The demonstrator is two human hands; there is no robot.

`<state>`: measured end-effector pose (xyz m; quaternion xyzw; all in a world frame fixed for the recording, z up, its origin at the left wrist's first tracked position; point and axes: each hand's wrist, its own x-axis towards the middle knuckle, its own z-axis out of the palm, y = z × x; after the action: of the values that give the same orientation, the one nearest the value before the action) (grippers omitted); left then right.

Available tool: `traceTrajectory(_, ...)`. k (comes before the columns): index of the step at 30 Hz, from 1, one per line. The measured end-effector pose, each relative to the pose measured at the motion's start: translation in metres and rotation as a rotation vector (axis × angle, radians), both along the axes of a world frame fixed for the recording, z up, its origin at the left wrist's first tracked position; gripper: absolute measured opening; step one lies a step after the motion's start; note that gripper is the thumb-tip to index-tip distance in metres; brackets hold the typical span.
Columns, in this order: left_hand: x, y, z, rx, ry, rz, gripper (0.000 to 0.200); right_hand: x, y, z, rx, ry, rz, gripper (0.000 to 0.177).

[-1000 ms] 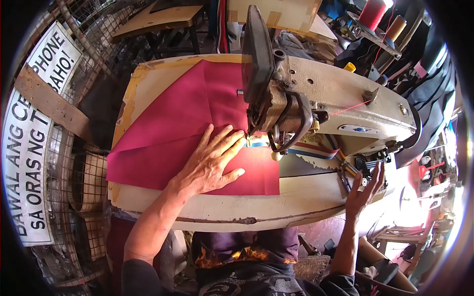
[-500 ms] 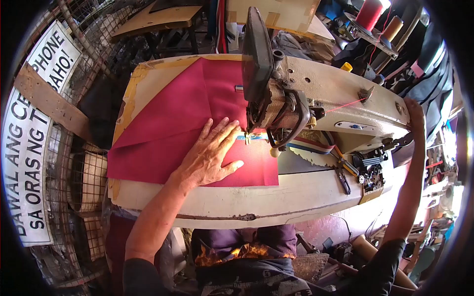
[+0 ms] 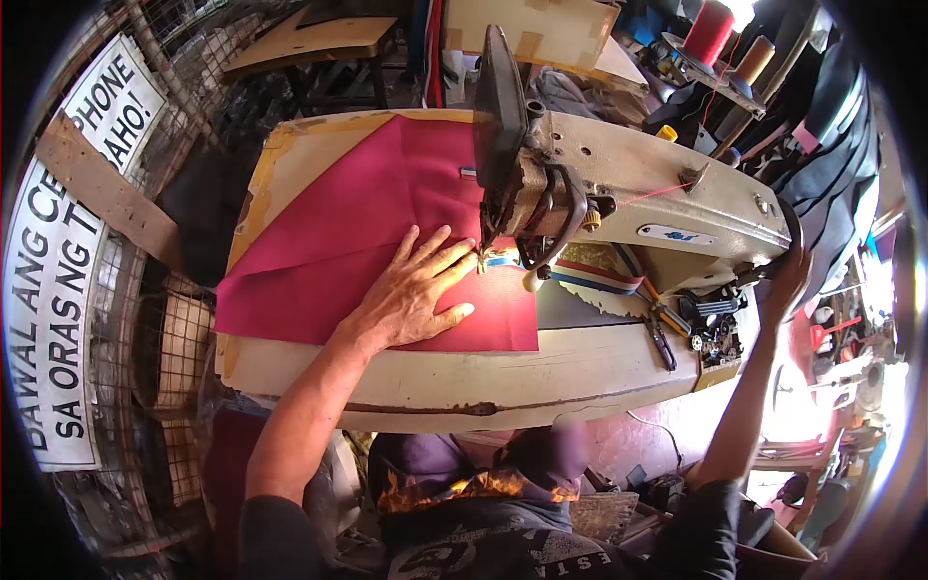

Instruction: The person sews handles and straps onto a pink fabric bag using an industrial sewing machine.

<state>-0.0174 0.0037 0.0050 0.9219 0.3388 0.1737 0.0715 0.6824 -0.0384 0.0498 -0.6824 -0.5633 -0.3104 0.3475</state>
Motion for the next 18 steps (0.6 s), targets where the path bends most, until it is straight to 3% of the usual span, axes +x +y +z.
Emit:
traceTrajectory(1, -0.001, 0.000, 0.001, 0.008, -0.003, 0.000, 0.068, 0.012, -0.016, -0.060, 0.139, 0.368, 0.011, 0.036)
traceTrajectory(2, -0.001, 0.001, 0.001, 0.014, -0.003, 0.001, 0.068, 0.025, -0.029, -0.103, 0.230, 0.555, 0.017, 0.036)
traceTrajectory(5, -0.001, 0.001, 0.000, 0.020, -0.031, 0.022, 0.069, 0.012, -0.047, -0.047, 0.230, -0.235, -0.162, 0.034)
traceTrajectory(6, 0.000, -0.002, -0.001, 0.016, -0.040, 0.024, 0.070, -0.022, -0.039, 0.000, 0.216, -0.203, -0.065, 0.035)
traceTrajectory(9, 0.002, 0.005, 0.006, 0.047, 0.019, 0.015, 0.062, -0.013, 0.007, 0.081, -0.105, 0.030, 0.093, 0.045)
traceTrajectory(11, 0.001, 0.013, 0.010, 0.036, 0.006, -0.003, 0.053, -0.024, 0.025, 0.082, -0.203, 0.262, 0.021, 0.046)
traceTrajectory(14, 0.001, 0.029, 0.005, -0.007, -0.022, -0.080, 0.049, -0.086, 0.010, 0.052, 0.203, 0.295, 0.140, 0.051)
traceTrajectory(16, 0.003, 0.028, 0.000, 0.006, -0.002, -0.060, 0.049, -0.084, 0.000, 0.006, 0.333, 0.714, 0.090, 0.051)
traceTrajectory(18, 0.006, 0.027, -0.003, 0.034, 0.011, -0.030, 0.052, -0.085, -0.001, -0.008, 0.388, 0.810, 0.096, 0.052)
